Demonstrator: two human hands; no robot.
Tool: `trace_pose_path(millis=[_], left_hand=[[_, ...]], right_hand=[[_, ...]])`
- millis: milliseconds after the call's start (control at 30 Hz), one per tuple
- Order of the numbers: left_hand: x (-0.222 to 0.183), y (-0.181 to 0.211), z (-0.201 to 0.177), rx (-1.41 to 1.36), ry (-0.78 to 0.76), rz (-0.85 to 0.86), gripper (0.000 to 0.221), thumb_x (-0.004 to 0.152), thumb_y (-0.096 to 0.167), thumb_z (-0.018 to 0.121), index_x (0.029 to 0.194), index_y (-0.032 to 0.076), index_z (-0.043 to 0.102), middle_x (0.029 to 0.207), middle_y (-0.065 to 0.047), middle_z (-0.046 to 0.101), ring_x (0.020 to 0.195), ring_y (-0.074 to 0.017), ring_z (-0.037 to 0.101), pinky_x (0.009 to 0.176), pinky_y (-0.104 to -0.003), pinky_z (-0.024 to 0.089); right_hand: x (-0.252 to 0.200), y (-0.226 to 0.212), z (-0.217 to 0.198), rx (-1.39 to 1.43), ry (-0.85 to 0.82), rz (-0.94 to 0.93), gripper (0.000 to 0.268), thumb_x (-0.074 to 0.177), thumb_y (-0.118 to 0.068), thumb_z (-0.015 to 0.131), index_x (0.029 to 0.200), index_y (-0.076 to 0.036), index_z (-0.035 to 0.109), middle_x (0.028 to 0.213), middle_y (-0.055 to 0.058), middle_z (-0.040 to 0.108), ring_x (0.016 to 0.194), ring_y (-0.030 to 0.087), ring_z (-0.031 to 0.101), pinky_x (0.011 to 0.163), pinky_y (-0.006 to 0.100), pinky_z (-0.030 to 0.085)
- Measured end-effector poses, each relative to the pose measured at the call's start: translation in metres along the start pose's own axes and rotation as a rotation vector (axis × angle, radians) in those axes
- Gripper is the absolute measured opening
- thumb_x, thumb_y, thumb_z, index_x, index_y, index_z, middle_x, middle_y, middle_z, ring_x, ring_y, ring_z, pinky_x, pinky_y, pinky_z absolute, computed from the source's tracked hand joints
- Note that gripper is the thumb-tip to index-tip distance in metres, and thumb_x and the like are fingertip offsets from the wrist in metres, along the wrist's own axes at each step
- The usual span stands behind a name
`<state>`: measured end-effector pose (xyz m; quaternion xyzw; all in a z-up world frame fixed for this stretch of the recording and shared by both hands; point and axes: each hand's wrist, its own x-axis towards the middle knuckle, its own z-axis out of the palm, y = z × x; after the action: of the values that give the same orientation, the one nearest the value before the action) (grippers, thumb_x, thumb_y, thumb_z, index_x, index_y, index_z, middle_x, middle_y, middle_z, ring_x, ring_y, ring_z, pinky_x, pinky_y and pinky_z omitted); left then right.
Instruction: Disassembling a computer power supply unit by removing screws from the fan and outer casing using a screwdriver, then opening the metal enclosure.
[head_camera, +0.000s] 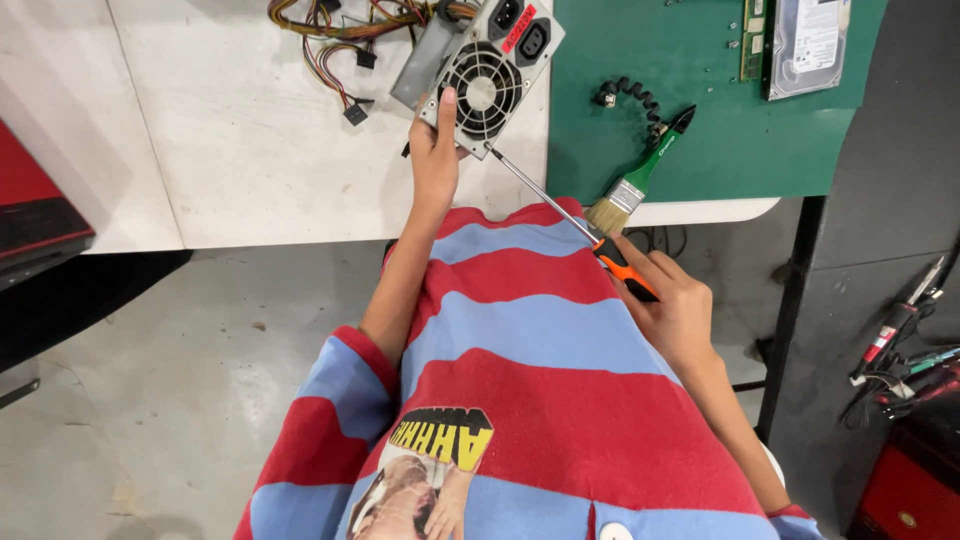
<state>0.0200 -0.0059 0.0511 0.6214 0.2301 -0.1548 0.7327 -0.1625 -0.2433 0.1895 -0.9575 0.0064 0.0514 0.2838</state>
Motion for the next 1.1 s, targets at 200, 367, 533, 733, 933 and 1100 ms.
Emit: trace_pose_path(millis=[200, 367, 533, 733, 933, 1100], left_hand=[[-0.002, 0.003, 0.006, 0.026, 0.043, -0.035, 0.064, 0.092, 0.051, 0.058, 0.138, 0.007, 0.053, 0.06, 0.007, 0.028, 0.058, -0.0013, 0.039, 0.058, -0.029, 0.065], [-0.005, -0.006, 0.007, 0.01, -0.009, 0.109, 0.041, 0.1, 0.045, 0.057, 0.118, 0.008, 0.059, 0.058, 0.008, 0.03, 0.054, -0.0028, 0.032, 0.047, -0.024, 0.048], [-0.007, -0.019, 0.01, 0.105, 0.038, 0.158, 0.045, 0.098, 0.048, 0.056, 0.105, 0.003, 0.058, 0.058, 0.008, 0.027, 0.054, -0.0042, 0.033, 0.062, -0.025, 0.041], [-0.015, -0.027, 0.017, 0.158, 0.073, 0.069, 0.084, 0.094, 0.057, 0.056, 0.152, -0.002, 0.043, 0.066, 0.007, 0.022, 0.058, -0.0053, 0.029, 0.056, -0.026, 0.03], [-0.018, -0.026, 0.017, 0.184, 0.076, 0.057, 0.084, 0.094, 0.059, 0.055, 0.153, 0.0, 0.044, 0.068, 0.006, 0.022, 0.058, -0.0058, 0.029, 0.056, -0.025, 0.031], [-0.02, -0.031, 0.02, 0.201, 0.092, 0.066, 0.082, 0.094, 0.057, 0.056, 0.152, -0.001, 0.046, 0.069, 0.005, 0.022, 0.06, -0.0064, 0.028, 0.057, -0.025, 0.031]], right_hand=[[0.019, -0.029, -0.037, -0.623, -0.029, -0.095, 0.038, 0.107, -0.039, 0.069, 0.143, -0.026, 0.071, 0.095, -0.003, 0.054, 0.058, 0.016, 0.055, 0.038, 0.036, 0.04], [0.051, -0.05, -0.076, -0.853, -0.347, -0.268, 0.087, 0.077, 0.006, 0.061, 0.161, -0.012, 0.046, 0.113, 0.01, 0.046, 0.085, 0.024, 0.06, 0.04, 0.033, 0.055], [0.059, -0.046, -0.101, -0.655, -0.369, -0.078, 0.07, 0.093, -0.029, 0.069, 0.161, -0.022, 0.05, 0.099, 0.006, 0.056, 0.078, 0.028, 0.063, 0.043, 0.041, 0.052], [0.068, -0.032, -0.1, -0.03, -0.492, 0.471, 0.053, 0.101, -0.031, 0.056, 0.15, -0.013, 0.049, 0.112, 0.01, 0.061, 0.092, 0.029, 0.049, 0.085, 0.043, 0.041], [0.045, -0.018, -0.101, 0.112, -0.331, 0.335, 0.078, 0.087, -0.011, 0.076, 0.154, -0.004, 0.035, 0.11, 0.015, 0.047, 0.11, 0.026, 0.055, 0.095, 0.036, 0.045], [0.057, -0.029, -0.102, 0.228, -0.305, 0.632, 0.043, 0.107, -0.014, 0.054, 0.143, -0.004, 0.033, 0.101, 0.017, 0.066, 0.05, 0.028, 0.053, 0.063, 0.039, 0.045]])
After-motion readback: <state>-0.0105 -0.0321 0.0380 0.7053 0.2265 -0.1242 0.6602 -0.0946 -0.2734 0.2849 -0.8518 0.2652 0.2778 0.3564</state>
